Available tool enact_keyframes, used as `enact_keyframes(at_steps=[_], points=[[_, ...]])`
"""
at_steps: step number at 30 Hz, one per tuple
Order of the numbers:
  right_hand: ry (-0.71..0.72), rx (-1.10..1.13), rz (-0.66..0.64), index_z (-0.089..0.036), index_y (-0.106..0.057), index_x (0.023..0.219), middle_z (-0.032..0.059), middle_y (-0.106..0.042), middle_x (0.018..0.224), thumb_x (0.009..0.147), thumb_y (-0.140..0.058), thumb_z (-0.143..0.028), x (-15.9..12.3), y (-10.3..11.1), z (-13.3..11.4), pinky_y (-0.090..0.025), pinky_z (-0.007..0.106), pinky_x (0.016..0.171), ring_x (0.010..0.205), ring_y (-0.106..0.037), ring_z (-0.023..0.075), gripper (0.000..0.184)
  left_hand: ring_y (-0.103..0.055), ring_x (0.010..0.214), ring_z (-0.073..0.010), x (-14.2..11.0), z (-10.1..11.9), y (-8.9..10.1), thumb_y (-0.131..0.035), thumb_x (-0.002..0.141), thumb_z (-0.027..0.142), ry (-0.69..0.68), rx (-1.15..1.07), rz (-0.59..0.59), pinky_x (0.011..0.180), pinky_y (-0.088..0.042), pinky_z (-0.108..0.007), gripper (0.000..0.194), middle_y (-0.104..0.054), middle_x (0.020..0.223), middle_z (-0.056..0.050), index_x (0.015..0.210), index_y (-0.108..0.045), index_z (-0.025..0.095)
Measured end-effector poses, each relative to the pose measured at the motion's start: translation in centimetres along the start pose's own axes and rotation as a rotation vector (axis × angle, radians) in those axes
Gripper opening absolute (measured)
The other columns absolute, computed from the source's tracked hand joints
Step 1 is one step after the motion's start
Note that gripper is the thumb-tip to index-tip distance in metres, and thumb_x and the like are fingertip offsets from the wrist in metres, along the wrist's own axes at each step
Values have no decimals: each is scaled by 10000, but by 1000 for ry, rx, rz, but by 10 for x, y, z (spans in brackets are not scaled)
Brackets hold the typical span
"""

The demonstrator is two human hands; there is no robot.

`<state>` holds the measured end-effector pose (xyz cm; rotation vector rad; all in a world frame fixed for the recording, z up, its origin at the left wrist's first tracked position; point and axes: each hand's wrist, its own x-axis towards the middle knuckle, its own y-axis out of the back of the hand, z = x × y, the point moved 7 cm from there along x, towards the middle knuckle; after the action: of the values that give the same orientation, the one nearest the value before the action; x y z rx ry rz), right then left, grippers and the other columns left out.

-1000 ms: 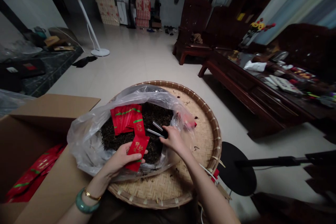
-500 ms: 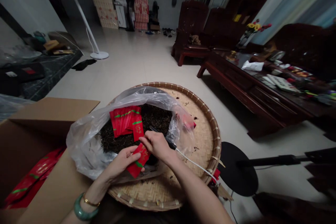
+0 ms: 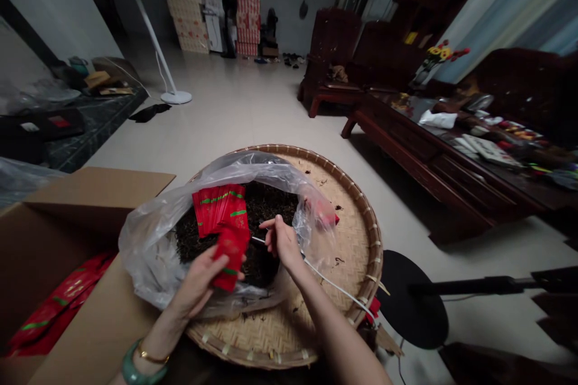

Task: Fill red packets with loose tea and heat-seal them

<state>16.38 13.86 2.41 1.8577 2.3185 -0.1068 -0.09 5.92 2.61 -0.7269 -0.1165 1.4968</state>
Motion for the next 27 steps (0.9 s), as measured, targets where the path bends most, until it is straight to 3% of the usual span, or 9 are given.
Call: enact_keyframes(at_steps=[2, 3, 5, 7, 9, 14, 20, 24, 27], points=[[-23, 11, -7, -158, -610, 872, -15, -504, 547, 794, -248, -755, 2, 3, 5, -313, 215, 344, 409, -463, 114, 703, -635, 582, -139, -19, 46, 27, -858, 491, 544, -377, -241, 239, 475, -517, -178, 578, -692, 878, 17, 932, -639, 242], [-3, -31, -7, -163, -605, 879, -10, -519, 569, 809, -275, -726, 3, 4, 5, -337, 219, 360, 438, -487, 121, 657, -632, 601, -118, -32, 67, 38, -851, 399, 618, -576, -346, 316, 501, -527, -159, 714, -686, 918, 55, 997, -632, 295], [115, -217, 2, -178, -605, 889, 7, -574, 644, 856, -361, -614, 3, -1, -3, -413, 242, 454, 549, -547, 141, 500, -634, 628, -123, -45, 90, 45, -854, 280, 648, -751, -394, 313, 491, -534, -160, 964, -674, 993, 60, 1154, -568, 357], [289, -503, -3, -191, -607, 914, 33, -634, 758, 883, -455, -462, 1, -16, -16, -464, 283, 618, 710, -579, 168, 313, -652, 682, -157, -37, 86, 39, -876, 342, 597, -646, -303, 272, 534, -558, -192, 968, -664, 1041, 4, 1206, -529, 331], [418, -814, -8, -182, -598, 950, 78, -659, 862, 870, -530, -393, 0, -39, -24, -456, 339, 741, 851, -563, 217, 236, -657, 696, -161, -22, 65, 30, -862, 533, 470, -447, -196, 242, 551, -552, -192, 762, -662, 1016, -34, 1187, -520, 279], [430, -1289, 31, -126, -572, 948, 173, -653, 907, 796, -623, -449, 12, -82, -19, -423, 417, 755, 919, -526, 312, 361, -659, 767, -177, 3, 25, 27, -801, 644, 372, -274, -48, 250, 595, -541, -189, 618, -649, 997, -105, 1133, -494, 155], [419, -1277, 41, -161, -610, 860, 92, -680, 818, 828, -542, -154, 19, -70, -15, -403, 337, 699, 802, -561, 230, 76, -655, 867, -216, 10, 25, 41, -762, 674, 392, -246, -25, 271, 635, -543, -217, 676, -652, 1001, -130, 1216, -435, 154], [783, -1055, 99, -220, -649, 895, 56, -691, 937, 875, -529, -163, -9, -53, -39, -419, 349, 808, 957, -548, 210, 135, -640, 957, -254, 13, 18, 34, -719, 702, 463, -135, -161, 193, 734, -563, -302, 746, -599, 1165, -178, 1298, -370, 182], [990, -903, 141, -256, -680, 841, 41, -682, 1031, 878, -527, -163, -32, -45, -50, -431, 385, 886, 1090, -498, 223, 183, -646, 940, -230, 15, 13, 22, -814, 615, 352, -69, -108, 130, 767, -553, -277, 895, -583, 1201, -184, 1345, -327, 175]])
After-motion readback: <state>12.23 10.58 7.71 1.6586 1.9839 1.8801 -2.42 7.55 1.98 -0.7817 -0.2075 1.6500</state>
